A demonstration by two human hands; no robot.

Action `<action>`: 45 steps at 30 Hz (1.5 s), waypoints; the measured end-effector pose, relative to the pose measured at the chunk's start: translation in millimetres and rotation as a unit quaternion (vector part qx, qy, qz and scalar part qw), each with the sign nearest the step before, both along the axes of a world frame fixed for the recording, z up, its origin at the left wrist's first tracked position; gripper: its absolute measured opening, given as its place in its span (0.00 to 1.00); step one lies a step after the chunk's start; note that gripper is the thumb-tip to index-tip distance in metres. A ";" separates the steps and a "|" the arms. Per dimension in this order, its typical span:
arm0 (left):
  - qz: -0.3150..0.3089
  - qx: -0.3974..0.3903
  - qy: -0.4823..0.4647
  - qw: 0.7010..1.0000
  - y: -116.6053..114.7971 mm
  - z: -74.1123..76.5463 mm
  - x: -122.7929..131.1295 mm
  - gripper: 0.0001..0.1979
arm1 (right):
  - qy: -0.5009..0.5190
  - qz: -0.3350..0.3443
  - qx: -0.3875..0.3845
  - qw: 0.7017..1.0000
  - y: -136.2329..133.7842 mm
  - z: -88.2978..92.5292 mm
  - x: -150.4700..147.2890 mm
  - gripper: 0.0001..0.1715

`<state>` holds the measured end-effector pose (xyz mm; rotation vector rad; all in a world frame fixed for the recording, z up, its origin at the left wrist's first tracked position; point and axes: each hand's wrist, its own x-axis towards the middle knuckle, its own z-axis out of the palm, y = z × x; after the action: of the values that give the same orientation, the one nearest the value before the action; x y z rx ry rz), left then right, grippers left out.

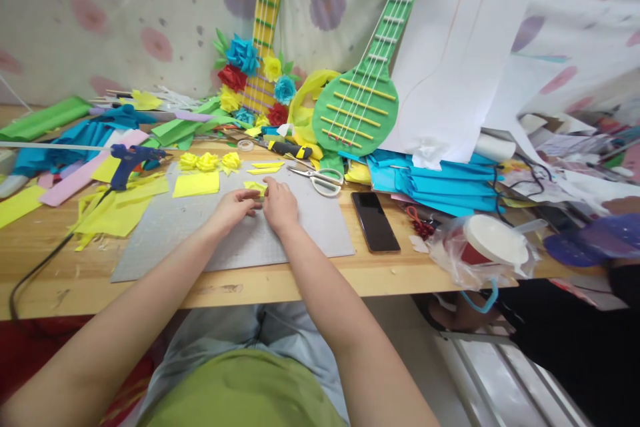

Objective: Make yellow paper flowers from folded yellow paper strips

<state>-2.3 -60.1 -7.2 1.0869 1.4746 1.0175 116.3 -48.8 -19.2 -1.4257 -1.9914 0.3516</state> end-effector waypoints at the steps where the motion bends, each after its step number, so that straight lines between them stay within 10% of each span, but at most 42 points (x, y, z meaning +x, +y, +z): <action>1: -0.002 0.007 0.013 1.000 -0.8 -0.4 -0.4 0.21 | -0.001 -0.004 0.000 1.000 0.2 0.3 0.1 0.27; 12: -0.024 0.091 0.099 0.991 -4.4 -9.3 -11.2 0.21 | 0.025 -0.011 -0.002 1.000 0.2 0.2 -2.3 0.26; 17: -0.002 0.217 0.330 0.919 0.9 -10.0 -30.6 0.21 | 0.090 -0.029 -0.007 0.995 4.2 -3.1 3.6 0.25; 25: -0.059 0.224 0.427 0.874 2.5 -8.7 -26.2 0.15 | 0.124 -0.043 -0.065 0.989 14.9 -14.0 14.5 0.17; 45: -0.046 0.188 0.430 0.882 12.2 -17.6 -26.4 0.09 | 0.164 -0.026 -0.104 0.981 19.4 -18.0 16.5 0.21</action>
<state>-28.6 -47.9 -24.9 2.0498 1.9142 0.7908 132.8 -29.3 -37.2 -1.4360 -1.6854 0.7401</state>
